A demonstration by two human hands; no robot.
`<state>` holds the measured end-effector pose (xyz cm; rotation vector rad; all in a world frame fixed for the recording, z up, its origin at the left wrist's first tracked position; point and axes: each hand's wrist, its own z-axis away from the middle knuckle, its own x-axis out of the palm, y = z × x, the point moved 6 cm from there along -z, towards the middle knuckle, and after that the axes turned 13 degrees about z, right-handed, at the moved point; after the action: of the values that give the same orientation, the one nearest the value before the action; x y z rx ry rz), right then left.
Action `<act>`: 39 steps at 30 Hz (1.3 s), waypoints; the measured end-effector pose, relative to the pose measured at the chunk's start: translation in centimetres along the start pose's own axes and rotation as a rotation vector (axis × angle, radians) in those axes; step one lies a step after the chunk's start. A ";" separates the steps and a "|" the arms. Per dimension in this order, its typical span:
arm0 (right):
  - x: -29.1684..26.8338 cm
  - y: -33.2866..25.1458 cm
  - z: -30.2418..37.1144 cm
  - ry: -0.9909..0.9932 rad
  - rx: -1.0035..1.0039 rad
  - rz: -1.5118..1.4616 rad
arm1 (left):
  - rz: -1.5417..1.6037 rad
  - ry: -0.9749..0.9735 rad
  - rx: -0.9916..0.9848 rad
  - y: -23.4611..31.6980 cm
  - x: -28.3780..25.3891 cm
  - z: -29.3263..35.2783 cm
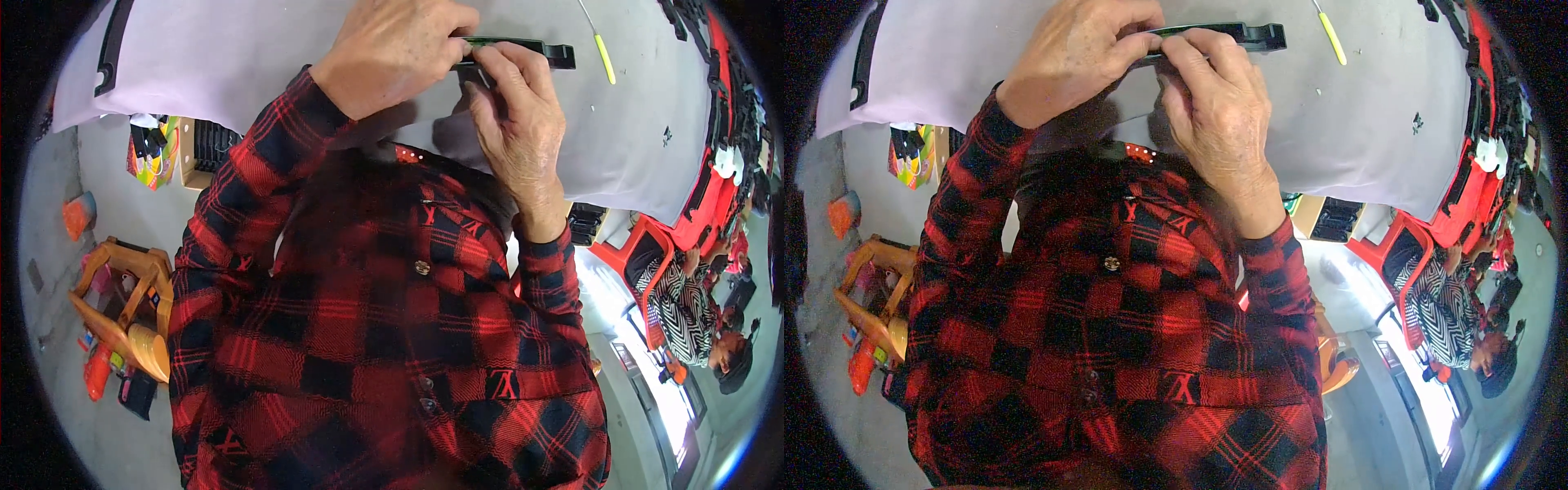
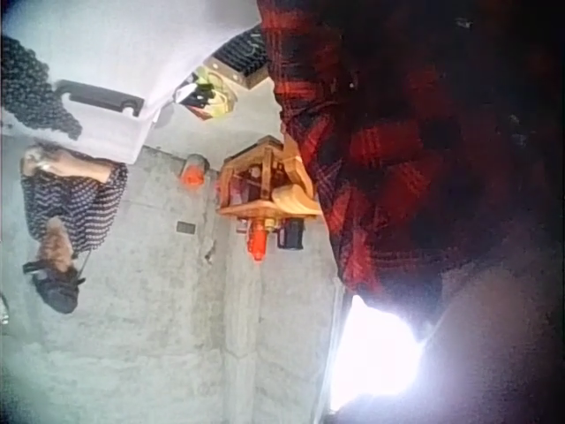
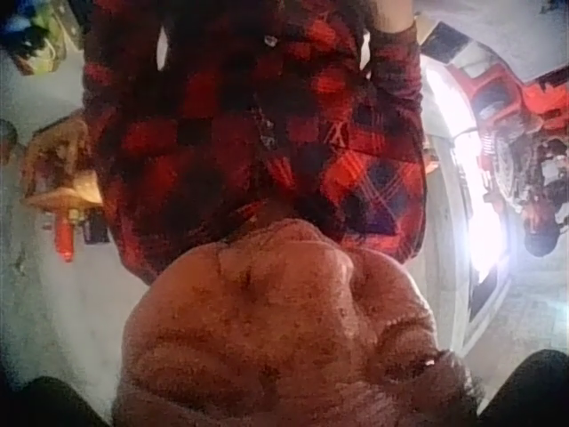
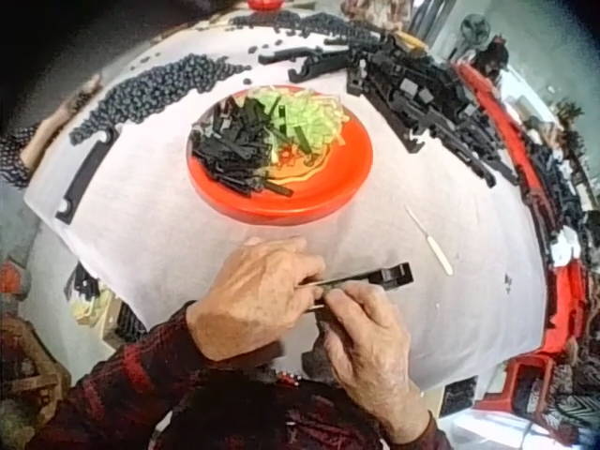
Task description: The person assembles small plastic and metal components by inserting pins and springs into an assembly housing, then snapping the pieces together. The person uses a small poker tool to aid in the assembly.
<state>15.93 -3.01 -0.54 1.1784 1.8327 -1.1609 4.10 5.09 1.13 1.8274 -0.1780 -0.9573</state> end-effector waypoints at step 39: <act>-0.2 -1.3 -2.2 -0.190 -0.367 0.166 | 0.110 0.355 0.532 -2.1 0.6 3.0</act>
<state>14.70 -1.32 0.94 0.9532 1.6785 -0.7725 1.83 3.67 -1.41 2.4138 -0.3312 -0.5195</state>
